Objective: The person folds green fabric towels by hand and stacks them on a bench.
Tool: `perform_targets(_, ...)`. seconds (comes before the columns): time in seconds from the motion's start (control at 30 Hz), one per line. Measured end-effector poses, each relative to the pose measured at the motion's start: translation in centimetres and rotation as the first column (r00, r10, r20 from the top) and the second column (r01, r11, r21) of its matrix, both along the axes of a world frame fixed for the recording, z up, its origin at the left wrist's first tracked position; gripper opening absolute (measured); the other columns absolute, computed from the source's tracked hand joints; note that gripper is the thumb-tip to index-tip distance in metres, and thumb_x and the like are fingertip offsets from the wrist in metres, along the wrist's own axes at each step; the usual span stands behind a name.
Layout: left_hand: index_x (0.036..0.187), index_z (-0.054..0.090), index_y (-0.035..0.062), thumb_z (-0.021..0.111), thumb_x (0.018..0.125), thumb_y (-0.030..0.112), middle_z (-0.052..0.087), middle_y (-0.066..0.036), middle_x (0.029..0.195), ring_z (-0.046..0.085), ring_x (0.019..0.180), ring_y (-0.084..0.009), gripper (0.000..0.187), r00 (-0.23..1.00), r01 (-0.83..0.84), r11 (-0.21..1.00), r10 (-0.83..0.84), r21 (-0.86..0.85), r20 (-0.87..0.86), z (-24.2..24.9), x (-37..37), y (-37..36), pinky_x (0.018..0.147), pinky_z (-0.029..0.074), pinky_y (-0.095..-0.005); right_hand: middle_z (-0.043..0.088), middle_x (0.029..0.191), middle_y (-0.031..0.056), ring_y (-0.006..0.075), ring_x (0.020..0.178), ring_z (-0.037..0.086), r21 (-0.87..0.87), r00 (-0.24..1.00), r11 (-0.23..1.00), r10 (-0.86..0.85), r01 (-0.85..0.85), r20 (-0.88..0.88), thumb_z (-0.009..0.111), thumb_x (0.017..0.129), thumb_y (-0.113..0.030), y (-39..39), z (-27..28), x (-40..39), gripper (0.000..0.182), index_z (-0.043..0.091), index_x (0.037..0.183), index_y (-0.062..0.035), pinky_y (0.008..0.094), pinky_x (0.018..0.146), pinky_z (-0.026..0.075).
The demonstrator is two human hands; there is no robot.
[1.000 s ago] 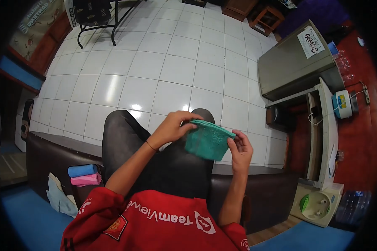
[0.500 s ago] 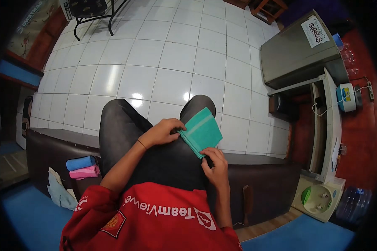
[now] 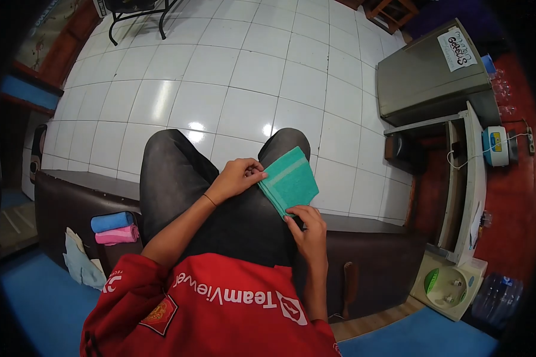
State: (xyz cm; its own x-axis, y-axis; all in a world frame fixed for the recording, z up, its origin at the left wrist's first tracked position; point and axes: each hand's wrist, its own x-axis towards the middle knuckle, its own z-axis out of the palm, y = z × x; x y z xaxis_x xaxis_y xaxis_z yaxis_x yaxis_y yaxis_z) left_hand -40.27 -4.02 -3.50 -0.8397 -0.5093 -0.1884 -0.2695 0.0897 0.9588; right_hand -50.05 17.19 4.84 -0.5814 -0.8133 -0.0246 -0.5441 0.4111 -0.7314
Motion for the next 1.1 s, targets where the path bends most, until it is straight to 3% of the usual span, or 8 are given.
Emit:
perform_targets(0.07, 0.091, 0.068, -0.0014, 0.073, 0.081, 0.018, 0.067, -0.011, 0.075, 0.062, 0.063, -0.0173, 0.022, 0.998, -0.021, 1.000, 0.021, -0.009, 0.055, -0.1, -0.1, 0.3, 0.062, 0.051, -0.0289, 0.068, 0.093, 0.0114, 0.0228, 0.086, 0.064, 0.002, 1.000, 1.000, -0.007, 0.007, 0.014, 0.072, 0.079, -0.003, -0.1, 0.1, 0.0, 0.016, 0.070, 0.094, -0.0002, 0.0307, 0.076, 0.049)
perform_targets(0.17, 0.088, 0.066, -0.0015, 0.073, 0.081, 0.019, 0.067, -0.011, 0.074, 0.063, 0.064, -0.0178, 0.022, 0.999, -0.038, 0.996, 0.038, -0.078, -0.008, 0.7, 0.0, 0.3, 0.062, 0.051, -0.0296, 0.068, 0.093, 0.0115, 0.0234, 0.086, 0.064, 0.005, 1.000, 1.000, -0.006, 0.006, 0.018, 0.072, 0.078, -0.004, -0.1, 0.2, 0.1, 0.016, 0.070, 0.094, -0.0005, 0.0312, 0.076, 0.049)
perform_targets(0.27, 0.087, 0.065, -0.0017, 0.071, 0.081, 0.018, 0.067, -0.011, 0.074, 0.065, 0.066, -0.0194, 0.021, 0.995, -0.060, 0.998, 0.060, -0.001, -0.078, 1.8, -0.3, 0.4, 0.062, 0.051, -0.0308, 0.068, 0.093, 0.0116, 0.0240, 0.086, 0.064, 0.013, 1.000, 1.000, 0.008, -0.008, -0.015, 0.072, 0.078, -0.004, -0.3, 0.3, 0.2, 0.016, 0.070, 0.094, -0.0009, 0.0317, 0.076, 0.049)
perform_targets(0.4, 0.086, 0.066, -0.0011, 0.070, 0.081, 0.018, 0.067, -0.012, 0.075, 0.065, 0.067, -0.0199, 0.021, 0.998, -0.060, 0.998, 0.060, 0.001, 0.005, 1.0, -0.3, 0.7, 0.063, 0.051, -0.0311, 0.068, 0.093, 0.0116, 0.0245, 0.086, 0.064, 0.027, 0.999, 0.999, 0.032, -0.032, -0.033, 0.072, 0.079, -0.004, -0.3, 0.5, 0.1, 0.015, 0.070, 0.094, -0.0013, 0.0323, 0.076, 0.049)
perform_targets(0.5, 0.086, 0.066, -0.0002, 0.068, 0.082, 0.019, 0.067, -0.011, 0.074, 0.065, 0.067, -0.0193, 0.020, 0.994, -0.064, 0.997, 0.059, 0.044, 0.095, 0.7, 0.0, 0.2, 0.064, 0.051, -0.0310, 0.068, 0.092, 0.0114, 0.0245, 0.086, 0.064, 0.039, 1.000, 0.999, 0.011, -0.010, -0.017, 0.072, 0.079, -0.004, -0.4, 0.6, 0.3, 0.015, 0.070, 0.093, -0.0013, 0.0321, 0.076, 0.049)
perform_targets(0.57, 0.093, 0.067, -0.0015, 0.066, 0.087, 0.021, 0.066, -0.006, 0.074, 0.059, 0.068, -0.0101, 0.023, 0.988, -0.025, 0.993, 0.006, 0.116, 0.157, 0.7, 0.0, -0.3, 0.064, 0.049, -0.0255, 0.068, 0.092, 0.0114, 0.0245, 0.086, 0.065, 0.038, 1.000, 0.999, 0.010, -0.010, -0.018, 0.072, 0.079, -0.005, -0.4, 0.5, 0.3, 0.014, 0.070, 0.093, -0.0013, 0.0319, 0.076, 0.049)
perform_targets(1.1, 0.099, 0.068, -0.0021, 0.062, 0.090, 0.022, 0.066, -0.005, 0.077, 0.058, 0.070, -0.0095, 0.026, 0.996, 0.037, 0.990, -0.048, 0.136, 0.082, -0.2, 0.2, -0.3, 0.066, 0.048, -0.0247, 0.064, 0.085, 0.0132, 0.0250, 0.074, 0.061, -0.022, 0.987, 1.000, -0.017, 0.014, -0.162, 0.067, 0.084, -0.004, -1.1, 0.2, 1.0, 0.009, 0.064, 0.091, 0.0015, 0.0333, 0.068, 0.047)
